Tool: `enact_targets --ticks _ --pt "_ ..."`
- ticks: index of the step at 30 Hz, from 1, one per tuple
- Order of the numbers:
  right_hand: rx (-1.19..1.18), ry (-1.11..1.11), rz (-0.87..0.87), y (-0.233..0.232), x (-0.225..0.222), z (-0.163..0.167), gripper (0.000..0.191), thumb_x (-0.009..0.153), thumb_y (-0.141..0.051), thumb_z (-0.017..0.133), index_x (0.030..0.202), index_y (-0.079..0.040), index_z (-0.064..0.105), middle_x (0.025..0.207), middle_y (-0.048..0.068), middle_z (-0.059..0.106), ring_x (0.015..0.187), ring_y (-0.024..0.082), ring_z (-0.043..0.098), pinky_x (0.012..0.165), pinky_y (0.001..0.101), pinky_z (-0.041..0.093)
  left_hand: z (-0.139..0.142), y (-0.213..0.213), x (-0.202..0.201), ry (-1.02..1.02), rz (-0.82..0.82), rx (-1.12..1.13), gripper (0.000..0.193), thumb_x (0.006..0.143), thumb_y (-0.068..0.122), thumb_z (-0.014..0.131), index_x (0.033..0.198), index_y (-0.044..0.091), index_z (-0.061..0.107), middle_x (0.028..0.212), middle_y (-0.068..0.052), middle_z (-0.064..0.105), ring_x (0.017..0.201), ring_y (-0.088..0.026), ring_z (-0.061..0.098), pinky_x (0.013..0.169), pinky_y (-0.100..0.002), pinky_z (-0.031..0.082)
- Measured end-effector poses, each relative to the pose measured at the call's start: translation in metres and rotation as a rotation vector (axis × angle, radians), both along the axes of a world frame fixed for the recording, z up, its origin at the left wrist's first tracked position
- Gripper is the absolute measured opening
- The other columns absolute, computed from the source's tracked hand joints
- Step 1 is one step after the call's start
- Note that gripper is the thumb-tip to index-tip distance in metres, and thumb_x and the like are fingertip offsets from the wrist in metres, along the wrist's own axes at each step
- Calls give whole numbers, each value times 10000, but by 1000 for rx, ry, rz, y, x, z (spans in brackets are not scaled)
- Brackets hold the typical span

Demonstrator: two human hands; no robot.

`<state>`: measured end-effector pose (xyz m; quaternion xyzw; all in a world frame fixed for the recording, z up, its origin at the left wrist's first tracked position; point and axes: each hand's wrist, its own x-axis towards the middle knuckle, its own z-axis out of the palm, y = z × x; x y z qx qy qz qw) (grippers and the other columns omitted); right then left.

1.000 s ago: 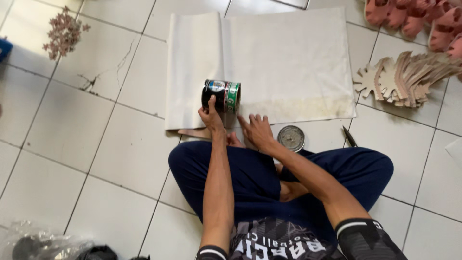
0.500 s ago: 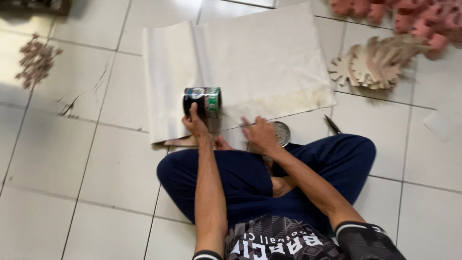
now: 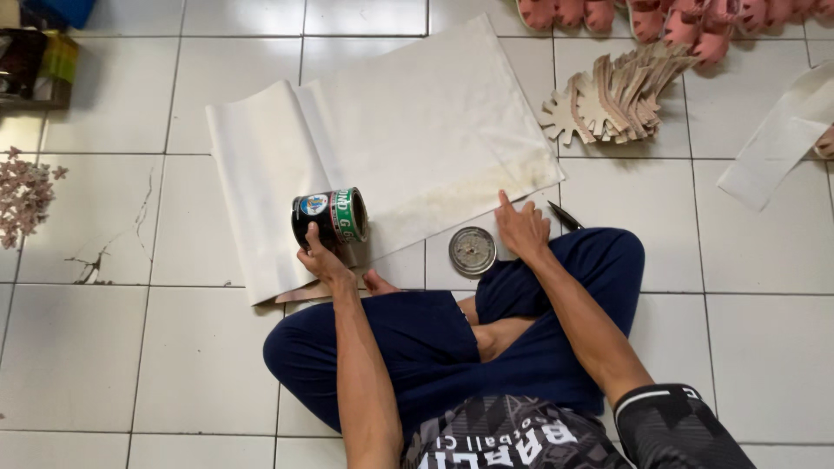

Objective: The person sits on the floor and applies glue from a can onto a white sheet of material using their finger. They open the can, spread the glue across the surface, and then close the can.

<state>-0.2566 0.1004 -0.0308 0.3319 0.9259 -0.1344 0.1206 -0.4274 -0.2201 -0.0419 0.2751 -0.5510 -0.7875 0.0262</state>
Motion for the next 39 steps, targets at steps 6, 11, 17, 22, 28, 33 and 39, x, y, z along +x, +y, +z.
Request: enact_targets --ticks 6,11,17,22,28,33,39 --pt "0 130 -226 30 8 1 682 1006 -535 456 1615 -262 315 1260 332 520 1081 515 588 850 629 500 -5 -2 2 45 -18 4 700 819 477 748 1241 -13 481 1123 -133 615 984 -211 673 802 -323 609" --pt "38 -6 71 20 12 -10 654 993 -564 463 1594 -326 367 1239 291 543 1109 476 606 913 621 498 -6 -2 1 34 12 -12 708 827 459 765 1258 -39 506 1143 -156 613 989 -231 648 800 -341 579" --pt "59 153 -203 35 10 -2 664 1021 -548 506 1591 -227 393 1218 317 540 1023 481 625 825 576 530 4 0 1 25 5 19 715 799 465 766 1251 -24 506 1179 -168 622 1020 -248 667 850 -364 587" --pt "51 430 -58 6 3 1 775 1004 -508 588 1601 -78 345 1123 236 605 904 405 664 731 519 555 6 0 2 -5 63 74 717 789 476 751 1283 12 517 1209 -150 626 1036 -249 649 883 -361 555" --pt "-376 363 525 -88 -64 14 706 997 -418 578 1628 -323 276 929 141 656 681 266 656 642 415 582 6 -2 -1 16 64 110 709 815 467 749 1268 -25 515 1186 -170 625 1049 -276 643 888 -384 551" --pt "-198 265 781 -133 -121 34 782 913 -309 647 1617 -364 310 940 148 658 706 303 658 626 449 559 11 -5 3 -11 39 115 714 805 459 746 1292 9 483 1178 -155 619 1057 -260 638 882 -380 554" --pt "-94 93 882 -151 -151 22 579 868 -300 683 1431 -306 548 1047 146 673 803 328 702 670 471 564 6 -5 3 21 14 117 667 801 451 759 1237 26 488 1104 -112 606 985 -208 617 810 -348 540"
